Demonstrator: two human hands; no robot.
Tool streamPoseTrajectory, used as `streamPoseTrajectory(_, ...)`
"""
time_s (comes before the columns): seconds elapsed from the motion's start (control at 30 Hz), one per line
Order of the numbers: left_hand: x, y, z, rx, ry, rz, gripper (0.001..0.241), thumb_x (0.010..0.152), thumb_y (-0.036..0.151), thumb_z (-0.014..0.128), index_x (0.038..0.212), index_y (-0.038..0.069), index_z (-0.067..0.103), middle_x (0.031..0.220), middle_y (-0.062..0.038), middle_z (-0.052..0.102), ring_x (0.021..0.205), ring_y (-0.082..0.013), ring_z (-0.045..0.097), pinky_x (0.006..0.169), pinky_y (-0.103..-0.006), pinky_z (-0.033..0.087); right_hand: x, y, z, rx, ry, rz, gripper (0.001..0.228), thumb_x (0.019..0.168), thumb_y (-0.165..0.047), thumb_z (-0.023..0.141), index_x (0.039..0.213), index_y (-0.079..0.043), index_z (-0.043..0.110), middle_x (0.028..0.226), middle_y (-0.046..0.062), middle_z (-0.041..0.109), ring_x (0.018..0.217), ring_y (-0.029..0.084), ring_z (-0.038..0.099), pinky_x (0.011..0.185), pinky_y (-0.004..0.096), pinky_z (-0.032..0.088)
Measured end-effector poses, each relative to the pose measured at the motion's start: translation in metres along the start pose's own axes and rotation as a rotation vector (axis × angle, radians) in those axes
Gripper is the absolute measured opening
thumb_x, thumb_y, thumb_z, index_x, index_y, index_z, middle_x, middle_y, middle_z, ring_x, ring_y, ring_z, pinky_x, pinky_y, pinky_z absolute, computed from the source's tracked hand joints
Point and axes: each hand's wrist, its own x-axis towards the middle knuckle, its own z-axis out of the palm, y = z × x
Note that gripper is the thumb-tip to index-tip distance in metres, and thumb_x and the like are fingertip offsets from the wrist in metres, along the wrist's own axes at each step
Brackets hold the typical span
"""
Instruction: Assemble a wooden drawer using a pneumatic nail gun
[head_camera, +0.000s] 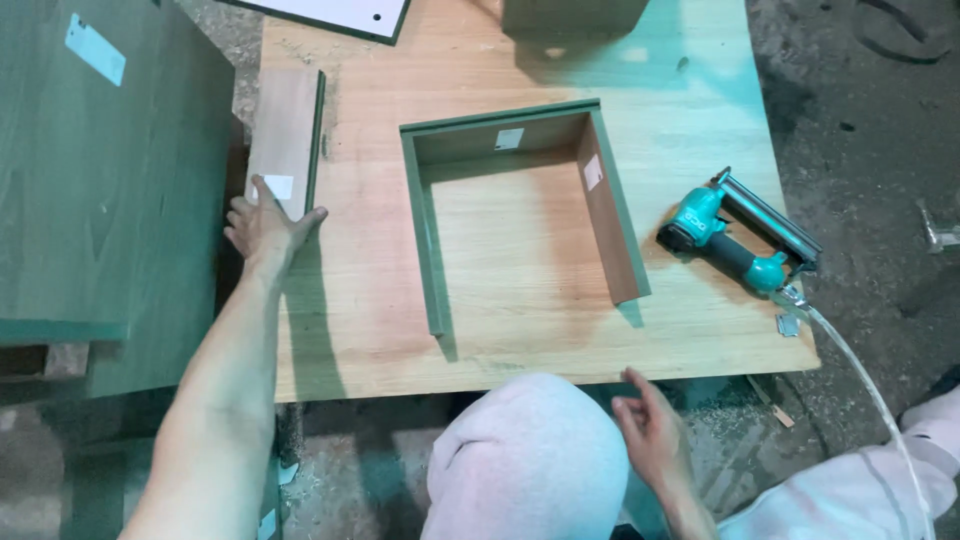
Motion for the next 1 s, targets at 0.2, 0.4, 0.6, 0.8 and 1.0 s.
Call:
streamPoseTrajectory(0.2, 0.007, -0.003, -0.058, 0.245, -0.239, 0.062, 0.105, 0.075, 0.050, 0.081, 0.152, -0.001, 0.032, 0.119, -0.031, 0.063, 0.099, -0.0436, 0.067, 0.085, -0.0518, 0.054, -0.079, 0.054, -0.002, 0.106, -0.087, 0.285, 0.054, 0.091, -0.014, 0.066, 0.144, -0.011, 0.058, 0.132, 0.010, 0.072, 0.104, 0.020, 0.076, 0.088, 0.032, 0.063)
streamPoseTrajectory(0.4, -0.045, -0.018, -0.082, -0.237, -0.323, 0.084, 0.065, 0.082, -0.001, 0.066, 0.146, -0.003, 0.051, 0.118, -0.027, 0.070, 0.094, -0.0370, 0.069, 0.079, -0.0428, 0.056, -0.087, -0.004, -0.015, 0.017, -0.082, 0.173, 0.048, 0.092, -0.017, 0.066, 0.139, -0.012, 0.062, 0.131, 0.004, 0.072, 0.102, 0.016, 0.076, 0.085, 0.029, 0.063)
streamPoseTrajectory(0.6, -0.107, 0.016, 0.012, -0.310, -0.129, -0.119, 0.109, 0.084, 0.062, 0.075, 0.150, -0.011, 0.028, 0.130, -0.033, 0.054, 0.116, -0.0416, 0.058, 0.095, -0.0485, 0.051, -0.070, -0.053, -0.006, -0.016, -0.011, -0.157, 0.045, 0.088, -0.015, 0.070, 0.131, -0.008, 0.066, 0.130, 0.003, 0.071, 0.096, 0.016, 0.077, 0.079, 0.029, 0.064)
streamPoseTrajectory(0.8, -0.116, 0.102, 0.047, -0.201, -0.078, -0.215, 0.137, 0.078, 0.066, 0.080, 0.156, -0.012, -0.001, 0.138, -0.033, 0.037, 0.122, -0.0407, 0.039, 0.096, -0.0563, 0.041, -0.087, -0.069, -0.007, 0.030, -0.026, -0.236, 0.047, 0.085, -0.009, 0.071, 0.132, -0.007, 0.065, 0.130, 0.005, 0.071, 0.096, 0.017, 0.076, 0.080, 0.029, 0.063)
streamPoseTrajectory(1.0, -0.114, 0.114, 0.019, -0.026, 0.070, -0.209, 0.142, 0.066, 0.044, 0.096, 0.160, -0.003, 0.000, 0.131, -0.027, 0.039, 0.111, -0.0375, 0.040, 0.092, -0.0509, 0.036, -0.118, -0.019, -0.026, 0.005, -0.066, 0.119, 0.048, 0.091, -0.014, 0.068, 0.139, -0.015, 0.063, 0.121, 0.002, 0.075, 0.100, 0.014, 0.078, 0.085, 0.028, 0.066)
